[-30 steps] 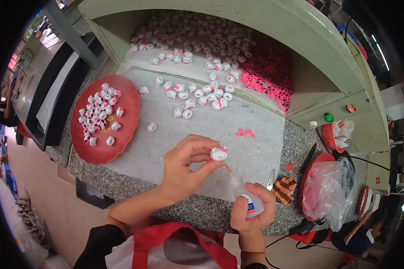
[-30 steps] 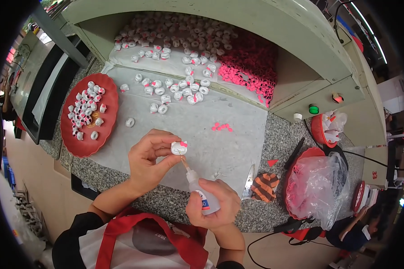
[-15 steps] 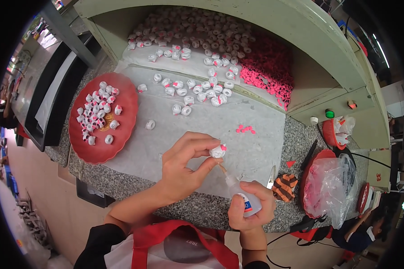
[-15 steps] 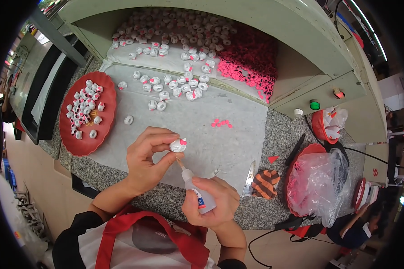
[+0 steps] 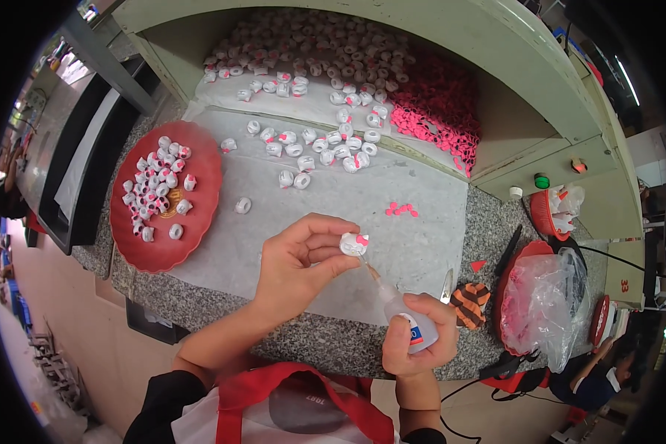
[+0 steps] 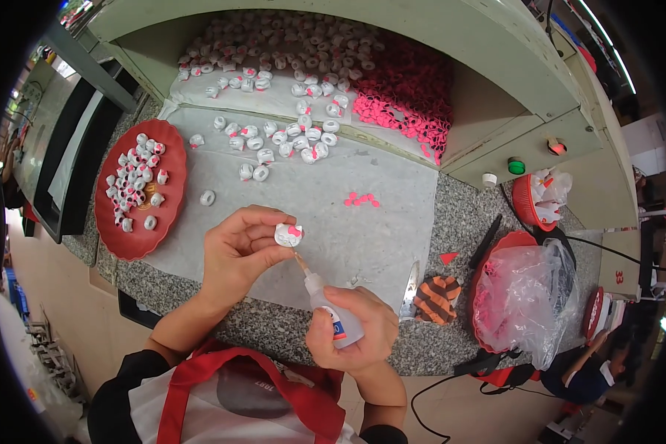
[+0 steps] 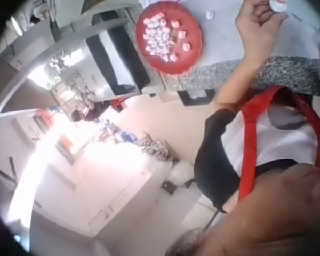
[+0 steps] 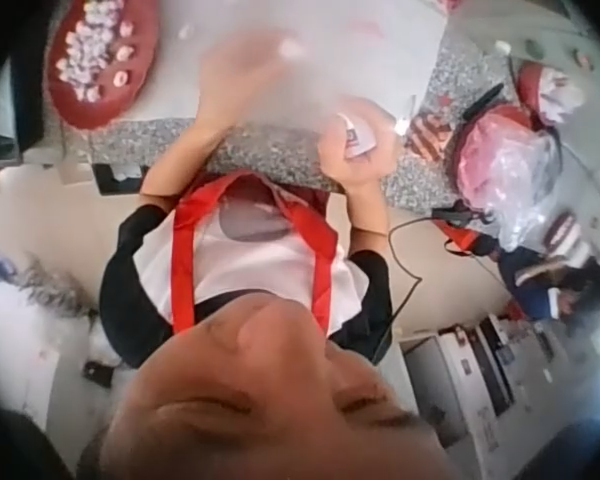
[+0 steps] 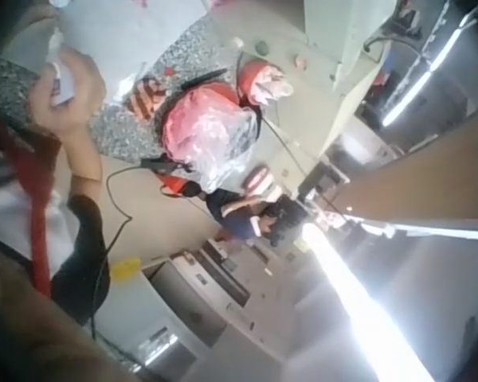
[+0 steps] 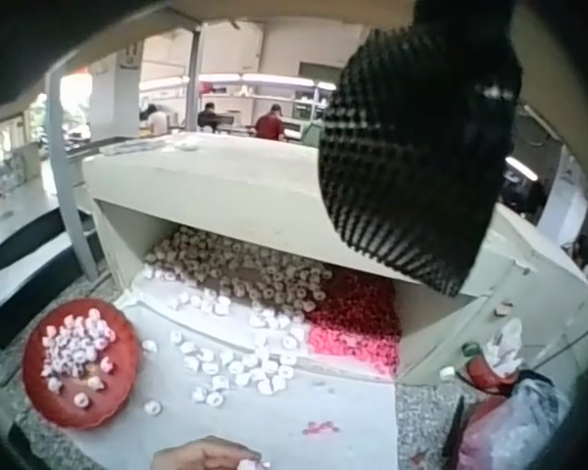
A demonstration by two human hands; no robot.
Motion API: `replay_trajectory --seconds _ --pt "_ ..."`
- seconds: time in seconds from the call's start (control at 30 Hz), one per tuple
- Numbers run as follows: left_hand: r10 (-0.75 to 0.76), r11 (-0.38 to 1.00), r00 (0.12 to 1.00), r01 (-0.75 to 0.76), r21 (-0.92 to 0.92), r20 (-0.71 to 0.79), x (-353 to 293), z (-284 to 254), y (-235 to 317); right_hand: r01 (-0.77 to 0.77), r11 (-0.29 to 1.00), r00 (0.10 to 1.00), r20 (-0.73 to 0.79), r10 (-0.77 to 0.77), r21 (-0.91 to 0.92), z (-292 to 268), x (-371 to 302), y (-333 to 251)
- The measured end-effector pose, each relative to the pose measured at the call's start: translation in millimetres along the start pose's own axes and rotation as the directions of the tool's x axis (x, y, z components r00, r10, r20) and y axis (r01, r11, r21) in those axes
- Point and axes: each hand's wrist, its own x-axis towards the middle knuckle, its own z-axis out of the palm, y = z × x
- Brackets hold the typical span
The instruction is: Assembling small plastic toy components using glue and precision tools.
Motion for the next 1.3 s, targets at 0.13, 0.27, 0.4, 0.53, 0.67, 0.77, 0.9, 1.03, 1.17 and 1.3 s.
replay_trajectory --seconds 0.13,0.27,0.4,0.53,0.67,0.77,0.9,1.03,1.17,1.3 --pt "-0.029 0.996 0.999 0.032 -0.083 0.031 0 -1 0 0.046 0.999 0.999 0.001 -0.046 -0.017 1 1 2" --pt "-0.041 0.993 0.999 0.044 -0.105 0.035 0 -1 1 0.022 0.999 1.0 -0.006 -0.022 -0.025 0 1 2" --pt "-0.045 0.997 0.999 0.047 -0.067 0.029 0 -2 2 0.041 0.999 0.999 -0.01 -0.041 -0.036 0 2 4" --pt "-0.001 0.999 1.0 0.003 -0.049 0.027 0 -2 1 0.035 0.999 0.999 0.015 -0.034 -0.019 -2 1 2" --pt "0.017 0.999 0.999 -0.014 -0.047 0.051 0 -2 0 -0.076 0.996 0.997 0.019 0.077 -0.056 -2 -5 -5" --pt "0.002 0.999 0.999 0.001 -0.052 0.054 0 0 -1 -0.117 0.993 0.993 0.019 0.117 -0.023 -3 -6 -6" --pt "0.024 0.999 0.998 -0.021 -0.05 0.064 0 0 -2 -0.131 0.991 0.991 0.006 0.131 -0.02 -2 -5 -6" --pt "0.025 1.0 0.999 -0.025 0.008 0.044 1 -4 -1 -0.137 0.989 0.99 -0.047 0.134 -0.064 -4 2 -2" --pt "-0.063 0.997 0.995 0.066 0.04 -0.083 5 -12 -3 -0.796 0.482 0.554 0.123 0.823 0.366 -19 20 40" --pt "-0.143 0.989 0.99 0.143 0.044 0.007 -2 2 -2 -0.6 0.757 0.761 0.108 0.64 -0.258 12 27 111"
